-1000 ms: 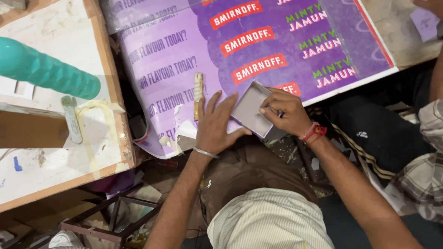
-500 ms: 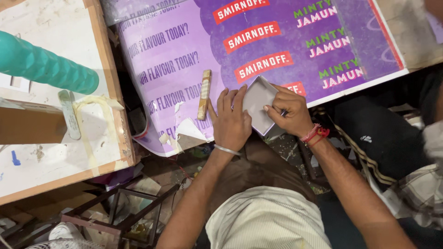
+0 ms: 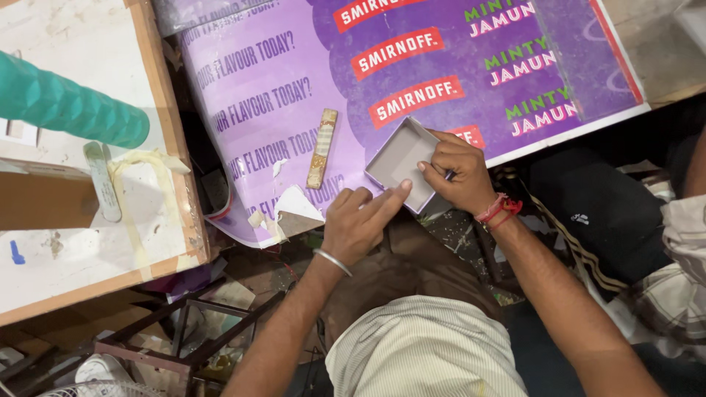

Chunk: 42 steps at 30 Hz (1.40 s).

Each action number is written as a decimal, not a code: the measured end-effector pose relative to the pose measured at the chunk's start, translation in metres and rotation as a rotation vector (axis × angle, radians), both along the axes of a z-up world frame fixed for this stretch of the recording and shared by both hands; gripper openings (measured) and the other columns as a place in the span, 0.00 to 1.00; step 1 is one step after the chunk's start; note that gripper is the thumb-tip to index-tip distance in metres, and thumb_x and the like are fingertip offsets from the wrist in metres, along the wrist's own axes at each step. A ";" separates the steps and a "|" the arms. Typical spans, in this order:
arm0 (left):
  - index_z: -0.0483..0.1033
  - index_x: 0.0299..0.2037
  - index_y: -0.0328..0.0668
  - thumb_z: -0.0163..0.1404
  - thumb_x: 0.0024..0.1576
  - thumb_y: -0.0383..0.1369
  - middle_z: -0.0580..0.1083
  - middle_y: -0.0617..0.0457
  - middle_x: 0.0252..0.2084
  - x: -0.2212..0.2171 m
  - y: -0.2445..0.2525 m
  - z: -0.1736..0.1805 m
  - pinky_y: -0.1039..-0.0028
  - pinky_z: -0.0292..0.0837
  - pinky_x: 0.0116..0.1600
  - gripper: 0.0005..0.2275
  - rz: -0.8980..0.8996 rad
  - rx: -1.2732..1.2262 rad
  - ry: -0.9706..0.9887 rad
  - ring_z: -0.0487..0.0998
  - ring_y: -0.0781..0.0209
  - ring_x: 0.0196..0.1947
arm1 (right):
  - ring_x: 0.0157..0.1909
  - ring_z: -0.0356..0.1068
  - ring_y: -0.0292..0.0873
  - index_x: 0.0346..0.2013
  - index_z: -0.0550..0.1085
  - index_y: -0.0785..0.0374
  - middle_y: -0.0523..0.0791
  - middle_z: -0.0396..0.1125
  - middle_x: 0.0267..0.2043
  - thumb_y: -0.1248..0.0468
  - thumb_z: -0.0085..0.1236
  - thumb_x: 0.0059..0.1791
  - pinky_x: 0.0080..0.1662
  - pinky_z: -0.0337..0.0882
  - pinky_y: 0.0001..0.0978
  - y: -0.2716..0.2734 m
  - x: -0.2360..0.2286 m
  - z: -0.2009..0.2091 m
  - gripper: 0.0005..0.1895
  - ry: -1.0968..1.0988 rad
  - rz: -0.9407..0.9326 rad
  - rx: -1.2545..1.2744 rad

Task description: The person repeatedly folds small purple printed cardboard pieces into small rectangular boxes. They use a small wooden block to press and crease the folds. The person handles the pieces one at a time, folding edges and tucking flaps to form the box shape.

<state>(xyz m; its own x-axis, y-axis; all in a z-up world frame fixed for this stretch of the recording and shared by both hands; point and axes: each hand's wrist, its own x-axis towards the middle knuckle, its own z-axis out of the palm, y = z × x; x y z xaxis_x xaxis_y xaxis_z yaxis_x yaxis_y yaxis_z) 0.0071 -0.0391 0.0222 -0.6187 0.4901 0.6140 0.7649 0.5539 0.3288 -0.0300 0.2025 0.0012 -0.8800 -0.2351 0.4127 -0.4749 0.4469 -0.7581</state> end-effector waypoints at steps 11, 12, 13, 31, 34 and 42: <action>0.75 0.59 0.53 0.56 0.48 0.24 0.77 0.59 0.33 -0.025 -0.002 -0.007 0.68 0.69 0.30 0.26 -0.171 -0.095 -0.161 0.76 0.61 0.24 | 0.59 0.75 0.55 0.16 0.59 0.68 0.46 0.55 0.20 0.75 0.62 0.47 0.41 0.67 0.40 -0.001 0.001 0.001 0.22 -0.004 -0.008 -0.006; 0.75 0.60 0.53 0.55 0.47 0.23 0.78 0.59 0.32 -0.026 -0.002 -0.006 0.68 0.69 0.30 0.27 -0.169 -0.082 -0.170 0.76 0.61 0.24 | 0.60 0.75 0.55 0.16 0.59 0.68 0.47 0.55 0.21 0.75 0.62 0.47 0.42 0.68 0.40 -0.001 0.001 0.000 0.22 0.003 -0.006 -0.011; 0.75 0.61 0.53 0.54 0.47 0.22 0.78 0.58 0.32 -0.027 -0.002 -0.006 0.68 0.69 0.30 0.28 -0.168 -0.069 -0.180 0.76 0.61 0.23 | 0.60 0.75 0.55 0.17 0.58 0.68 0.47 0.55 0.21 0.75 0.62 0.47 0.42 0.68 0.40 -0.001 0.001 -0.002 0.22 0.011 -0.005 -0.016; 0.78 0.54 0.49 0.54 0.52 0.21 0.80 0.54 0.38 -0.011 -0.004 0.019 0.67 0.71 0.34 0.19 -0.034 0.081 -0.177 0.79 0.56 0.29 | 0.60 0.74 0.50 0.18 0.67 0.62 0.44 0.73 0.34 0.73 0.67 0.45 0.59 0.71 0.38 0.006 -0.001 -0.014 0.17 -0.081 0.036 -0.150; 0.82 0.52 0.49 0.59 0.58 0.28 0.80 0.51 0.37 -0.028 -0.014 0.018 0.64 0.74 0.39 0.13 0.374 0.111 -0.290 0.79 0.54 0.33 | 0.57 0.74 0.44 0.31 0.72 0.61 0.47 0.74 0.49 0.71 0.69 0.44 0.60 0.73 0.36 0.009 -0.007 -0.010 0.11 -0.217 0.019 -0.387; 0.76 0.55 0.41 0.56 0.56 0.36 0.72 0.44 0.60 -0.058 -0.025 -0.030 0.41 0.55 0.66 0.17 0.596 -0.213 -0.093 0.67 0.41 0.61 | 0.62 0.72 0.44 0.60 0.71 0.66 0.51 0.71 0.59 0.71 0.62 0.47 0.62 0.72 0.35 0.001 -0.008 -0.001 0.26 -0.280 -0.058 -0.191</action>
